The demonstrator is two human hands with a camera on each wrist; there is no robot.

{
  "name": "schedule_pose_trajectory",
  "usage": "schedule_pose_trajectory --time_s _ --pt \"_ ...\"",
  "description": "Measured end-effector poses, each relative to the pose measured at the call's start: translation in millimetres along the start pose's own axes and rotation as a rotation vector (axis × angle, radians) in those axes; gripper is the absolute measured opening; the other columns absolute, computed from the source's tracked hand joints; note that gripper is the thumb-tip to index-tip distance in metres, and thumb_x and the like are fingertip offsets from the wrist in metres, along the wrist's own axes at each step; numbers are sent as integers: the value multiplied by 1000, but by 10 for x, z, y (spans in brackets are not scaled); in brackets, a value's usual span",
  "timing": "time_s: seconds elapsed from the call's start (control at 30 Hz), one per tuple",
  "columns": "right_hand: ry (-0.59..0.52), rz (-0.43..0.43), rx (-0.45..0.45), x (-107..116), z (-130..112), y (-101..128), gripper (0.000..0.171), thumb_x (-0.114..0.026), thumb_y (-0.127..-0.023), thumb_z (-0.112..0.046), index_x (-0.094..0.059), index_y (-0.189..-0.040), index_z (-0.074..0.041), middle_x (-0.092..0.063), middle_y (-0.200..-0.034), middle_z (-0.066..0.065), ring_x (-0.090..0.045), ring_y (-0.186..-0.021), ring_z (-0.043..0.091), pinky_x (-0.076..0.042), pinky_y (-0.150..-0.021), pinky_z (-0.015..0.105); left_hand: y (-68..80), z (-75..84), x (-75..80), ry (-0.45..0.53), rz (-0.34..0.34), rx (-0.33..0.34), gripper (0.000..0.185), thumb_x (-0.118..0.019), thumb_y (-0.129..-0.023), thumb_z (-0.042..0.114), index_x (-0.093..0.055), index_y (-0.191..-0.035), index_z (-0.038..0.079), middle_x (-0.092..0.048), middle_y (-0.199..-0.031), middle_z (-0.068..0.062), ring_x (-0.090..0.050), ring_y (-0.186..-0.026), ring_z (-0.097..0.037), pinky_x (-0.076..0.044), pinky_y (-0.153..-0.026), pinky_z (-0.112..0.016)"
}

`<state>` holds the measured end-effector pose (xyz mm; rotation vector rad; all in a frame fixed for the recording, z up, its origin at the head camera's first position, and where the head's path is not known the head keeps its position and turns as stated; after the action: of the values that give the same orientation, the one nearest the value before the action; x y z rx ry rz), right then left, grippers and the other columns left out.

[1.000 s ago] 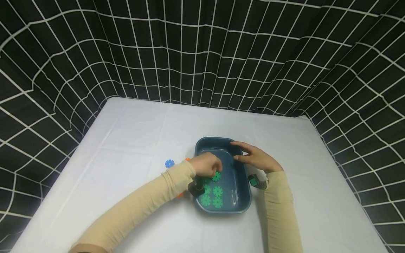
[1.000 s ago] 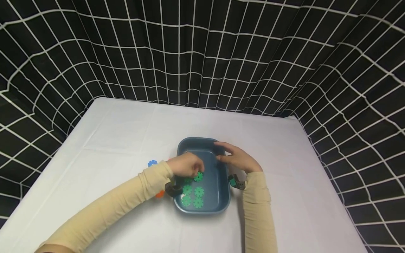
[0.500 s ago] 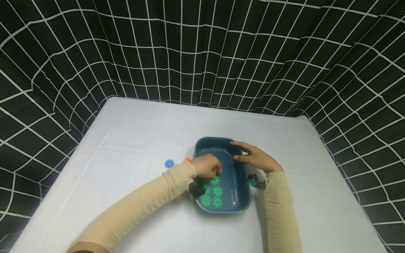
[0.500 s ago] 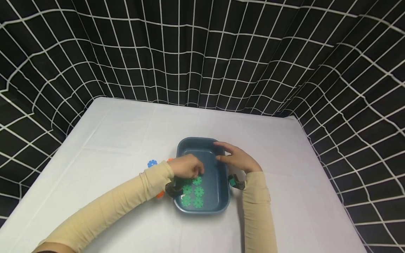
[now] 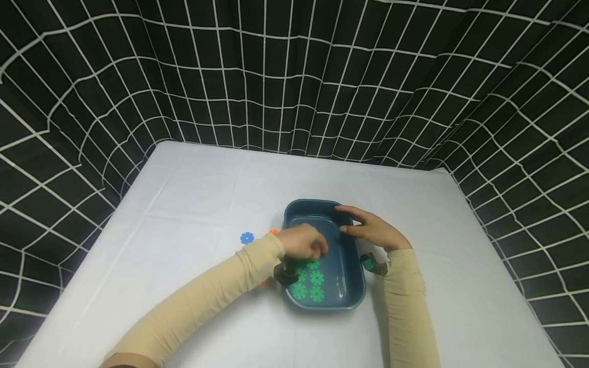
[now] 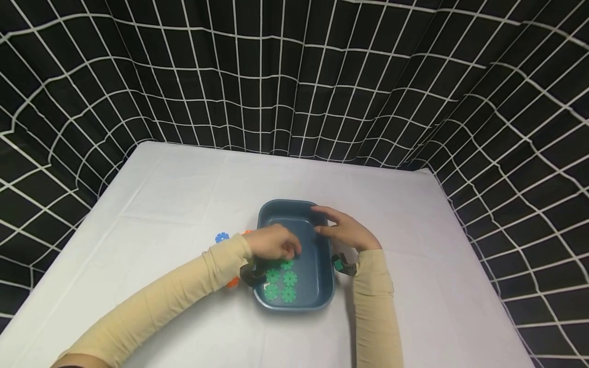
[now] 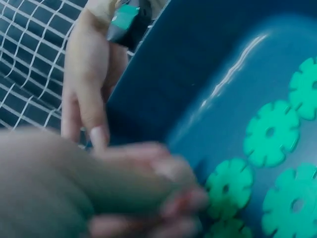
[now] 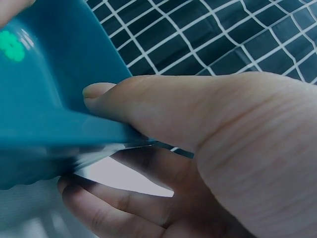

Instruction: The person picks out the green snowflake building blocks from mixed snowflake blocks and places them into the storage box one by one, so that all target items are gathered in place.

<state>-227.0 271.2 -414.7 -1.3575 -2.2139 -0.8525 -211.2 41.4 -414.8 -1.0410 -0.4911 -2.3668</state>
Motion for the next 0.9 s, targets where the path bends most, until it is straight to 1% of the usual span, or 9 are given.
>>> schedule_pose_trajectory --time_s 0.1,0.17,0.23,0.3,0.37,0.43,0.6,0.73,0.9 --pt "8 -2 -18 7 -17 -5 55 -66 -89 -35 -44 -140 -39 -28 -156 2 -20 -145 33 -23 -108 65 123 -37 89 217 108 -31 21 -64 -91 12 -69 -111 10 -71 -97 -1 -66 -88 -12 -51 -80 -23" --pt "7 -6 -22 10 -36 -9 55 -66 -89 -35 -44 -140 -40 -28 -156 3 -20 -145 33 -22 -108 65 283 -92 172 386 233 -35 21 -63 -93 17 -67 -112 10 -70 -98 -3 -67 -89 -20 -53 -80 -29" --pt "5 -8 -22 11 -52 -15 55 -66 -89 -35 -44 -140 -39 -28 -156 2 -19 -145 33 -20 -109 66 477 -178 250 495 370 -27 21 -63 -93 21 -65 -112 12 -68 -100 -4 -66 -89 -23 -54 -80 -34" --pt "6 -7 -16 12 -61 -19 56 -66 -89 -35 -44 -140 -38 -28 -156 2 -19 -145 33 -20 -109 66 674 -290 299 496 480 -1 22 -63 -93 24 -65 -112 13 -66 -99 -2 -63 -90 -22 -52 -81 -36" --pt "8 -8 -9 12 -63 -20 55 -66 -90 -34 -44 -141 -37 -28 -156 2 -18 -145 34 -19 -109 66 846 -413 293 429 530 37 22 -65 -92 24 -65 -112 16 -64 -99 1 -59 -89 -16 -50 -81 -35" --pt "2 -7 -4 10 -60 -17 55 -66 -90 -33 -45 -141 -35 -28 -156 2 -18 -145 34 -19 -109 65 975 -534 229 338 524 69 23 -67 -90 22 -66 -112 16 -63 -99 2 -55 -86 -14 -47 -78 -32" --pt "-20 -12 12 2 -24 -7 55 -66 -90 -31 -46 -140 -34 -29 -156 3 -17 -145 35 -19 -110 64 1142 -752 -36 183 409 140 27 -72 -86 19 -67 -112 18 -61 -100 3 -53 -85 -12 -47 -78 -30" --pt "-18 -3 23 -7 10 -10 55 -66 -90 -32 -46 -140 -34 -30 -155 3 -19 -145 34 -20 -110 64 1179 -784 -138 112 368 181 28 -75 -82 20 -68 -109 19 -61 -102 7 -55 -97 -11 -46 -90 -34" --pt "-3 8 24 -8 41 -26 55 -66 -90 -32 -46 -141 -33 -31 -155 3 -20 -145 34 -22 -109 63 1158 -763 -188 65 346 184 28 -78 -78 23 -70 -105 20 -60 -97 9 -53 -95 -11 -47 -88 -33"
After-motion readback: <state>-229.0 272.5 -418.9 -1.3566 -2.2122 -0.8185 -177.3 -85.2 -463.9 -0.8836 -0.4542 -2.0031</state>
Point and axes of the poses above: each hand's wrist, its own y-axis away from the middle knuckle, its own x-axis out of the back of the hand, z = x × y, the point moved 1 cm from there along -y, towards the middle knuckle
